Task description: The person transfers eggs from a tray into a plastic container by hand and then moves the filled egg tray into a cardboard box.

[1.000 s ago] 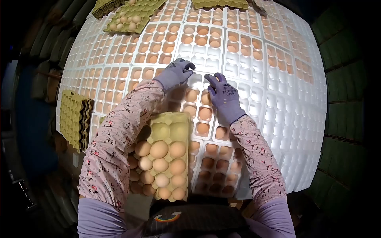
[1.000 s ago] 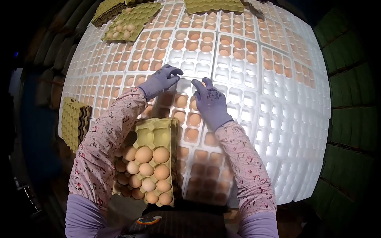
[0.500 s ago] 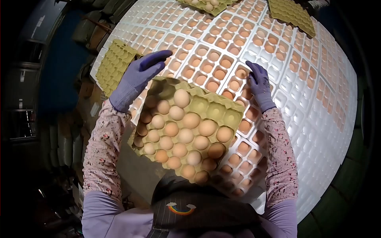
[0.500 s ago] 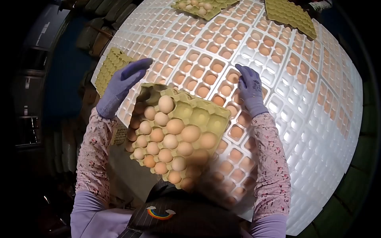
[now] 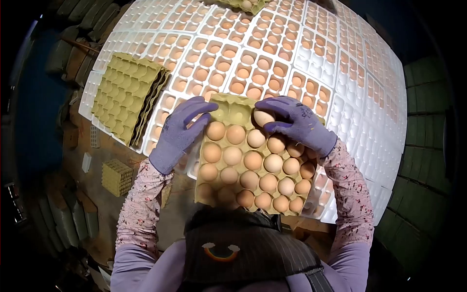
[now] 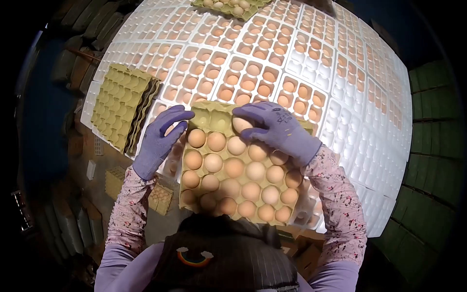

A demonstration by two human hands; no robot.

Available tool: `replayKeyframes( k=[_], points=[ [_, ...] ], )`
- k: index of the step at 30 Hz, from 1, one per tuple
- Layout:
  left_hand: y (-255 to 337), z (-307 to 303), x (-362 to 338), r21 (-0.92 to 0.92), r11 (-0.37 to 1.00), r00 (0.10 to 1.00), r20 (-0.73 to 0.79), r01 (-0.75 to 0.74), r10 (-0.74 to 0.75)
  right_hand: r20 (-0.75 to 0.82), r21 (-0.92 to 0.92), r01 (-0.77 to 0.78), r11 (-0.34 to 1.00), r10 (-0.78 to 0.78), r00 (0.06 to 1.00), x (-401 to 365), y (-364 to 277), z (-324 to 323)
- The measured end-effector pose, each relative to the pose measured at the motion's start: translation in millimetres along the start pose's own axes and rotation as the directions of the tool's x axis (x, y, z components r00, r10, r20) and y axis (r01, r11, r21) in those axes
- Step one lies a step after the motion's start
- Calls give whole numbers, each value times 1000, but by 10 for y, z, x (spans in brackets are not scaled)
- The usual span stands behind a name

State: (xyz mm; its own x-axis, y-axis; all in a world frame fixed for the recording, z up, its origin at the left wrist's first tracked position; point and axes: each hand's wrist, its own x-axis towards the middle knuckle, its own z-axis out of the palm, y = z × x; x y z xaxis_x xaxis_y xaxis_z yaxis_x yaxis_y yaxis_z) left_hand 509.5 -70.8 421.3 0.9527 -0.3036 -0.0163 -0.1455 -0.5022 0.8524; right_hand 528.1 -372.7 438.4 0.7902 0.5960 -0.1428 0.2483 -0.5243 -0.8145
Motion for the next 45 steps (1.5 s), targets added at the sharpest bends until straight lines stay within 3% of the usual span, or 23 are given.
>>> replayKeyframes(
  k=[2, 4, 7, 8, 10, 12, 14, 19, 21, 23, 26, 27, 28, 29, 30, 32, 35, 37, 39, 41, 42, 43, 45],
  points=[
    [-74, -93, 11, -16, 999, 999, 30, -32, 32, -121, 615, -207, 761, 351, 929, -170, -205, 41],
    [-35, -92, 8, 114, 978, 979, 129, -176, 161, -334, 689, -57, 722, 386, 860, -309, -225, 7],
    [27, 21, 41, 182, 916, 915, 263, -357, 304, -293, 951, 238, 195, 338, 894, -572, -88, 121],
    [47, 50, 43, 223, 845, 853, 333, -485, 402, -297, 950, 240, 199, 345, 890, -621, -78, 181],
    [89, 125, -29, 265, 799, 819, 385, -539, 425, -220, 931, 286, -228, 275, 936, -761, -99, 300],
    [126, 214, -151, 348, 691, 752, 487, -634, 445, -148, 884, 292, -364, 375, 915, -856, -152, 400],
    [130, 263, -241, 365, 692, 762, 484, -623, 430, -242, 899, 366, -239, 425, 872, -918, -278, 499],
    [157, 351, -320, 468, 722, 853, 385, -509, 352, -322, 903, 402, -152, 379, 867, -1089, -242, 665],
    [210, 412, -364, 514, 681, 849, 386, -522, 361, -381, 917, 271, 294, 438, 814, -1085, -406, 685],
    [221, 418, -390, 480, 719, 860, 362, -503, 360, -302, 934, 355, -33, 458, 836, -1104, -469, 670],
    [282, 331, -413, 457, 750, 870, 364, -478, 333, -285, 917, 373, -142, 419, 862, -1079, -417, 699],
    [355, 275, -446, 46, 991, 952, 286, -127, 109, -275, 921, 366, -133, 442, 853, -1060, -396, 696],
    [386, 231, -457, -383, 884, 937, 319, 267, -145, -279, 919, 370, -135, 441, 853, -1043, -398, 672],
    [367, 212, -424, -555, 775, 945, 281, 304, -170, -313, 941, 340, -4, 379, 871, -1022, -413, 649],
    [339, 155, -370, -669, 619, 909, 347, 412, -231, -323, 939, 344, -8, 328, 888, -972, -410, 655],
    [314, 155, -324, -750, 577, 945, 285, 324, -160, -330, 939, 345, -12, 263, 907, -866, -422, 640],
    [343, 110, -234, -805, 532, 965, 239, 261, -112, -251, 960, 180, 215, 378, 891, -672, -524, 547],
    [362, 63, -163, -816, 528, 971, 228, 234, -76, -56, 982, 121, -148, 383, 922, -460, -570, 438],
    [330, -23, -29, -771, 627, 979, 193, 108, 69, -48, 989, -1, 150, 322, 946, -168, -520, 435],
    [371, -103, 175, -677, 730, 982, 183, 97, 40, -10, 864, -171, 474, 356, 934, 141, -583, 358],
    [332, -146, 292, -607, 791, 977, 207, 80, 60, 116, 896, -284, 342, 438, 892, 294, -779, 213],
    [337, -199, 401, -669, 715, 964, 263, 204, -29, 131, 902, -231, 365, 278, 952, 490, -880, 23],
    [188, -230, 630, -649, 757, 992, 129, 78, 9, 173, 872, -279, 401, 281, 944, 850, -684, -127]
  ],
)
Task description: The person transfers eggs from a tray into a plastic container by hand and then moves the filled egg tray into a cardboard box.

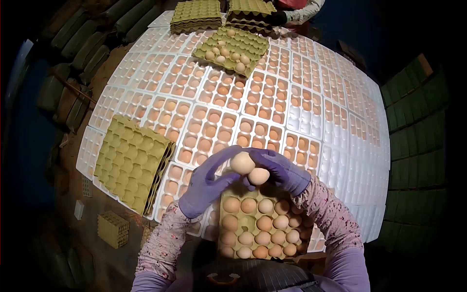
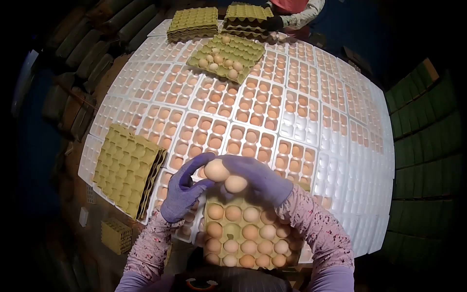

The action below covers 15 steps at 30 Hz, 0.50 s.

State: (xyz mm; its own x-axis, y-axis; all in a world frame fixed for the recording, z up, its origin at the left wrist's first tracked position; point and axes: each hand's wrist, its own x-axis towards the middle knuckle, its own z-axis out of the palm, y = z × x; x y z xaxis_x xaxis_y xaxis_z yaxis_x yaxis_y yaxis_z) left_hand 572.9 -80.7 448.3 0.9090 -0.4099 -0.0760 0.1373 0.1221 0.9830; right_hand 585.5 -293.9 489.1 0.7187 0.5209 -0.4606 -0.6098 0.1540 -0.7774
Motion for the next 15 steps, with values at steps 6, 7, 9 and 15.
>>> replayKeyframes(
  k=[6, 7, 9, 15],
  points=[
    [-1420, -686, 456, 874, 482, 970, -62, -62, 236, -217, -106, 308, 946, -324, 921, 1612, -125, -1095],
    [-1660, -699, 405, 961, 272, 966, -113, 47, 232, -274, -200, 385, 901, -429, 861, 1887, -256, -1303],
    [-1841, -721, 408, 985, 49, 956, -172, 165, 238, -458, -228, 391, 892, -453, 765, 2368, -663, -1630],
    [-1639, -711, 408, 951, 278, 972, -180, 133, 151, -246, -866, 219, 450, -764, 597, 3633, -1412, -2667]
  ],
)
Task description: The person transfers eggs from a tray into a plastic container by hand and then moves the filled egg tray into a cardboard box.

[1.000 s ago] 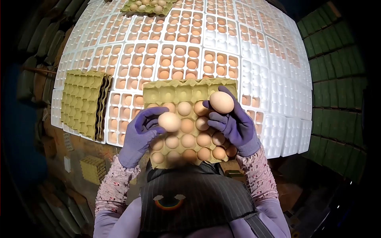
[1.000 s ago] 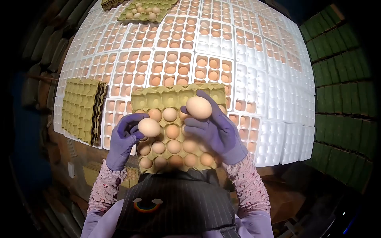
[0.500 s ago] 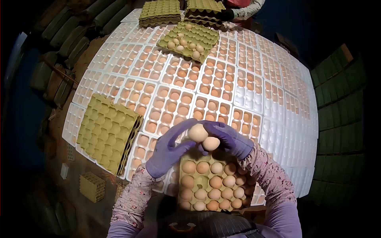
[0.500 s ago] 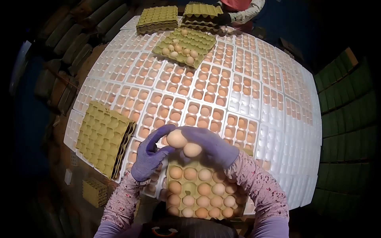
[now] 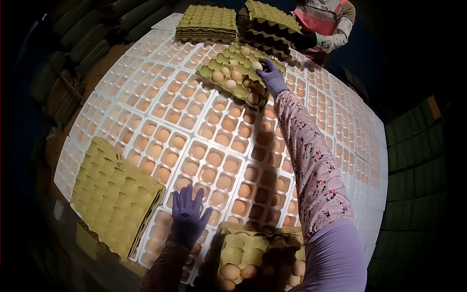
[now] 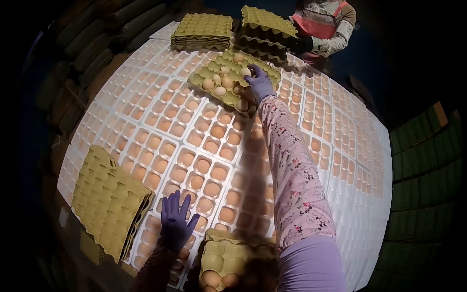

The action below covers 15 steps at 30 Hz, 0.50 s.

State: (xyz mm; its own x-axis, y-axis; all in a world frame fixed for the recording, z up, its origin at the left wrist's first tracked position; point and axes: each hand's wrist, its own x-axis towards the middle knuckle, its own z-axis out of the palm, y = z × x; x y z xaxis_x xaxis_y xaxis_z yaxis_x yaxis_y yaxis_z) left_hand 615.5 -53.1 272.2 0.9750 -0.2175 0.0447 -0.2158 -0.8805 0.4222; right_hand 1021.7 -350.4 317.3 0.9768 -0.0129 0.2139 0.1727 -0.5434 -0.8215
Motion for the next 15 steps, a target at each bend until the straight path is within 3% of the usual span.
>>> replayKeyframes(
  k=[1, 6, 8, 11, 12, 15],
  points=[
    [6, -7, 11, -10, 1000, 1000, -23, 0, 0, 45, -104, 49, 993, -45, 998, 61, -22, -12],
    [-26, 46, 21, -25, 1000, 997, -69, -19, 17, 67, 237, -81, 968, 67, 996, -223, -197, -181],
    [-38, 94, -19, -17, 999, 995, -93, -33, 31, 175, 423, 26, 906, -110, 978, -727, -299, -388],
    [-29, 111, -20, 18, 999, 996, -87, -32, 34, 317, 255, -148, 956, 62, 946, -1958, -893, -955],
    [-28, 114, -20, 46, 998, 995, -85, -40, 44, 345, 283, -133, 950, 29, 938, -2378, -1020, -1141],
    [-102, 217, -32, 81, 994, 989, -125, -68, 77, 370, 217, -330, 919, 236, 899, -3561, -1378, -1568]
  ],
)
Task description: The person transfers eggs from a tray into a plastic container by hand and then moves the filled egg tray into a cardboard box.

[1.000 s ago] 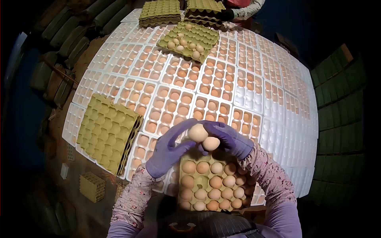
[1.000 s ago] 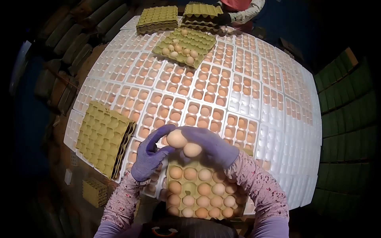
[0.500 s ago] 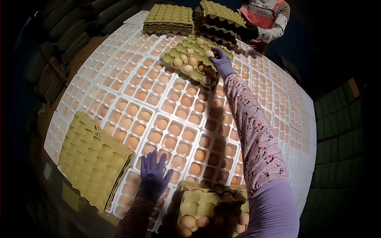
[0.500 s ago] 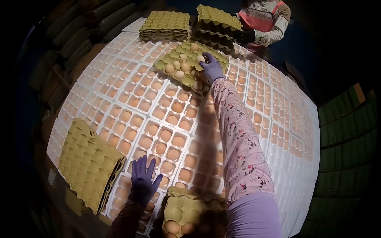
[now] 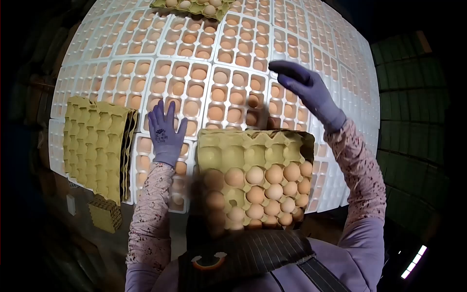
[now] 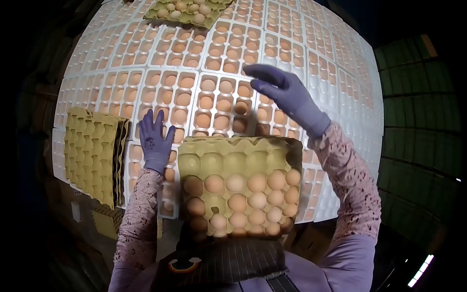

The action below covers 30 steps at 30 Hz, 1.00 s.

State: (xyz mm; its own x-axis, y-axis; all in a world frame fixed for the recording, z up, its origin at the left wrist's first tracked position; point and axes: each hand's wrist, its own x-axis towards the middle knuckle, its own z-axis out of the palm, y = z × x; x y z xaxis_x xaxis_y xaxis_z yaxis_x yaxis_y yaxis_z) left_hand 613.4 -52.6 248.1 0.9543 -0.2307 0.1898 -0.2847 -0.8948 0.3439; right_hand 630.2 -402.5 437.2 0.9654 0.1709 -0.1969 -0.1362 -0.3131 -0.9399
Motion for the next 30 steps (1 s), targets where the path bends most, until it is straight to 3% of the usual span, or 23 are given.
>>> replayKeyframes(
  k=[3, 4, 5, 7, 8, 9, 10, 11, 12, 13, 14, 15, 17, 18, 19, 21, 22, 23, 24, 25, 27, 29, 30],
  points=[
    [-41, -37, -26, -191, 982, 1000, -1, 9, -9, -62, -119, -14, 993, 7, 998, -977, 30, 250],
    [-85, -64, -42, -503, 862, 998, 29, 66, -60, -38, -256, 22, 966, -33, 999, -1214, -3, 378],
    [30, -272, -102, -735, 640, 974, 140, 222, -177, -8, -385, 68, 920, -77, 997, -1376, -39, 515],
    [291, -808, -213, -866, 360, 937, 320, 349, -140, 72, -534, 154, 831, -137, 988, -1494, -32, 797],
    [457, -1077, -299, -839, 444, 946, 319, 314, -66, 84, -598, 229, 768, -224, 971, -1504, -14, 934],
    [500, -1205, -372, -797, 589, 959, 254, 134, 126, 80, -667, 261, 698, -282, 956, -1499, 28, 1059],
    [600, -1365, -426, -610, 791, 949, 223, -43, 224, 103, -716, 307, 627, -339, 935, -1501, 110, 1110],
    [714, -1514, -469, -367, 901, 919, 223, -229, 324, 130, -760, 346, 550, -393, 910, -1486, 162, 1136],
    [634, -1445, -483, -229, 879, 869, 179, -418, 460, 115, -710, 353, 610, -394, 912, -1474, 159, 1108],
    [660, -1482, -526, -217, 884, 872, 181, -415, 454, 41, -703, 300, 645, -384, 922, -1509, 136, 1075],
    [722, -1503, -542, -170, 851, 837, 163, -498, 522, -86, -283, 116, 952, -146, 985, -1543, 21, 1058],
    [783, -1509, -546, -123, 807, 794, 148, -577, 590, -76, 218, -113, 969, 132, 988, -1581, -121, 1032],
    [838, -1470, -567, -193, 795, 774, 186, -576, 606, -22, 635, -133, 761, 190, 982, -1496, -303, 933],
    [847, -1453, -558, -248, 806, 784, 206, -537, 586, 34, 753, -163, 638, 209, 977, -1446, -317, 907],
    [843, -1441, -555, -301, 814, 792, 226, -496, 566, 95, 667, -166, 726, 139, 986, -1311, -154, 844],
    [856, -1565, -605, -366, 789, 803, 157, -493, 575, -26, 233, -105, 967, 114, 993, -1157, -293, 1044],
    [938, -1764, -651, -715, 699, 950, 215, -6, 228, 141, -153, -273, 950, 295, 945, -1121, -471, 1096],
    [987, -1885, -674, -857, 295, 905, 416, 423, -89, 109, -580, 75, 811, -14, 994, -1109, -295, 1226],
    [862, -1871, -695, -882, -97, 885, 466, 462, -23, 200, -749, 164, 642, -17, 980, -1088, -197, 1313],
    [742, -1922, -704, -839, 289, 866, 497, 462, 59, 287, -863, 257, 435, 5, 958, -1087, -145, 1370],
    [854, -1829, -789, -555, 824, 885, 434, 112, 172, 290, -826, 227, 515, 42, 956, -1095, -265, 1277],
    [1025, -1715, -960, -132, 970, 857, 456, -202, 241, 197, -659, 80, 748, 68, 978, -1151, -303, 1143],
    [1011, -1653, -988, -151, 960, 858, 431, -236, 279, 184, -326, -42, 945, 107, 977, -1205, -273, 1052]
  ],
)
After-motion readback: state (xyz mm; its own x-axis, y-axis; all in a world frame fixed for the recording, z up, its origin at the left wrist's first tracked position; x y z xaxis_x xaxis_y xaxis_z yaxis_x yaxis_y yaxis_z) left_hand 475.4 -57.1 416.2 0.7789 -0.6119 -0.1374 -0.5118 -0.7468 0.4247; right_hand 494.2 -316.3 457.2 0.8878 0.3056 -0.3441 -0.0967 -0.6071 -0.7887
